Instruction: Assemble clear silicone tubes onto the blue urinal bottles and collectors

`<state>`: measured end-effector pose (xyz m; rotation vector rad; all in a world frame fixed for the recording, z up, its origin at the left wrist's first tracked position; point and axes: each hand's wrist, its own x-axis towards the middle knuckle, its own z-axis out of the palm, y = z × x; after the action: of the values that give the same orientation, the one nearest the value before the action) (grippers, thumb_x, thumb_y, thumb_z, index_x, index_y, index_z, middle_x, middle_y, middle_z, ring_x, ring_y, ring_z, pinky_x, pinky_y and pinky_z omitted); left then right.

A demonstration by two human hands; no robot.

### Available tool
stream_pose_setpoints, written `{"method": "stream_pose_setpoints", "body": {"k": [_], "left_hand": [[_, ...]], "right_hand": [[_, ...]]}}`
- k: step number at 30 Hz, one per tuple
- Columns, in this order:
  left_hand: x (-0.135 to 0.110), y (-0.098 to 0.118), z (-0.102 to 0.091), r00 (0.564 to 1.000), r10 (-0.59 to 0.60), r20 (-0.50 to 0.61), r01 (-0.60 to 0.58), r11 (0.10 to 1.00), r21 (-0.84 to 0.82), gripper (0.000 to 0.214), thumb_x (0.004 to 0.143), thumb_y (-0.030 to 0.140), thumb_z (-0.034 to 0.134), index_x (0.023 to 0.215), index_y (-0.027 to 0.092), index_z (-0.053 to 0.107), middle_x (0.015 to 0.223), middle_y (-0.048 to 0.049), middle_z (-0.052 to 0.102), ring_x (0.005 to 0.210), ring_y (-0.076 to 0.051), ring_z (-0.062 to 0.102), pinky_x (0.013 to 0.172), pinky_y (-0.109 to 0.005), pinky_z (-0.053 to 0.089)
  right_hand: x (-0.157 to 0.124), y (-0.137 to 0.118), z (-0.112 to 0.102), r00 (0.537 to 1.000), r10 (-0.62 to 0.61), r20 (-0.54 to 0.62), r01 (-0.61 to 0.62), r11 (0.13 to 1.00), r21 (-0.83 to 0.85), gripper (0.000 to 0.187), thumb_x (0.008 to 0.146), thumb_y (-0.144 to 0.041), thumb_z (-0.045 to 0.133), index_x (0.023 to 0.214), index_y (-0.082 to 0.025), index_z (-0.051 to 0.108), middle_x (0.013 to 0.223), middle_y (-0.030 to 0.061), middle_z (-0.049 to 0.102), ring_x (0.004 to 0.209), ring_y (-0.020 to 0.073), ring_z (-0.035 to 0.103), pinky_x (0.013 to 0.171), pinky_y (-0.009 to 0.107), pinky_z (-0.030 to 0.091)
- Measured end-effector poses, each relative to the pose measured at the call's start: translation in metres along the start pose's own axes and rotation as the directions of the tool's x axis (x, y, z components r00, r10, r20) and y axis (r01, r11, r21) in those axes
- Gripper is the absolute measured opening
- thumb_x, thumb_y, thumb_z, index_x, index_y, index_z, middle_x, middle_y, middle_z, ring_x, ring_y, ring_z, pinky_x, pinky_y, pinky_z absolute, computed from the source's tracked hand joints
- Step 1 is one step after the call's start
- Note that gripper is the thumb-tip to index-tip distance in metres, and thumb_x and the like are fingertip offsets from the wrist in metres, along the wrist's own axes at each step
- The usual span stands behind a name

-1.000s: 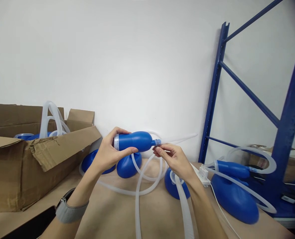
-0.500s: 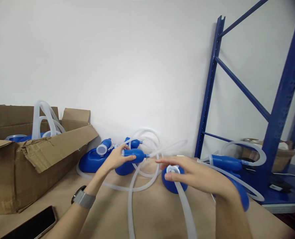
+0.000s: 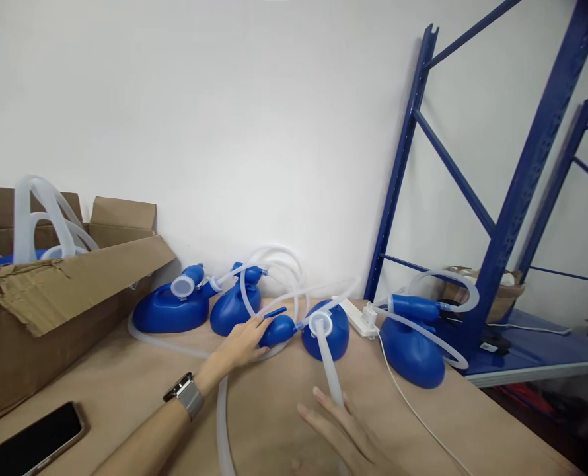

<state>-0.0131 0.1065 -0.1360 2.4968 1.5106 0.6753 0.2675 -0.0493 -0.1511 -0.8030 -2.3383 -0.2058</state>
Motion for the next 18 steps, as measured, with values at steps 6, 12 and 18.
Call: {"method": "stream_pose_setpoints", "body": {"k": [6,12,18], "left_hand": [[0.000,-0.015,-0.043,0.999,0.022,-0.036,-0.021,1.000,0.005,0.049,0.087,0.042,0.059,0.132,0.023,0.062,0.137,-0.0115,0.064,0.126,-0.029,0.061,0.104,-0.039,0.051],[-0.037,0.003,-0.132,0.972,-0.041,-0.232,0.043,0.999,0.005,0.043,0.090,0.053,0.051,0.117,0.023,0.069,0.116,-0.0083,0.074,0.106,-0.026,0.069,0.094,-0.035,0.053],[-0.175,-0.031,-0.155,0.886,-0.454,-0.096,0.460,0.833,0.308,0.046,0.069,0.054,0.065,0.107,0.032,0.077,0.123,-0.0084,0.074,0.115,-0.040,0.066,0.088,-0.048,0.055]], "right_hand": [[0.018,0.053,0.015,0.930,-0.356,0.091,0.364,0.927,-0.088,0.068,0.089,-0.059,0.067,0.148,-0.028,0.050,0.164,0.0138,0.034,0.152,0.0344,0.027,0.114,0.053,0.043],[0.044,0.055,0.036,0.948,-0.280,0.149,0.308,0.927,-0.213,0.051,0.090,-0.038,0.074,0.136,-0.022,0.061,0.161,0.0158,0.039,0.154,0.0326,0.023,0.119,0.056,0.034],[0.051,-0.030,-0.018,0.929,-0.369,0.000,0.363,0.914,-0.180,0.052,0.097,-0.039,0.063,0.146,-0.025,0.053,0.148,0.0070,0.058,0.148,0.0328,0.037,0.122,0.068,0.008]]}}
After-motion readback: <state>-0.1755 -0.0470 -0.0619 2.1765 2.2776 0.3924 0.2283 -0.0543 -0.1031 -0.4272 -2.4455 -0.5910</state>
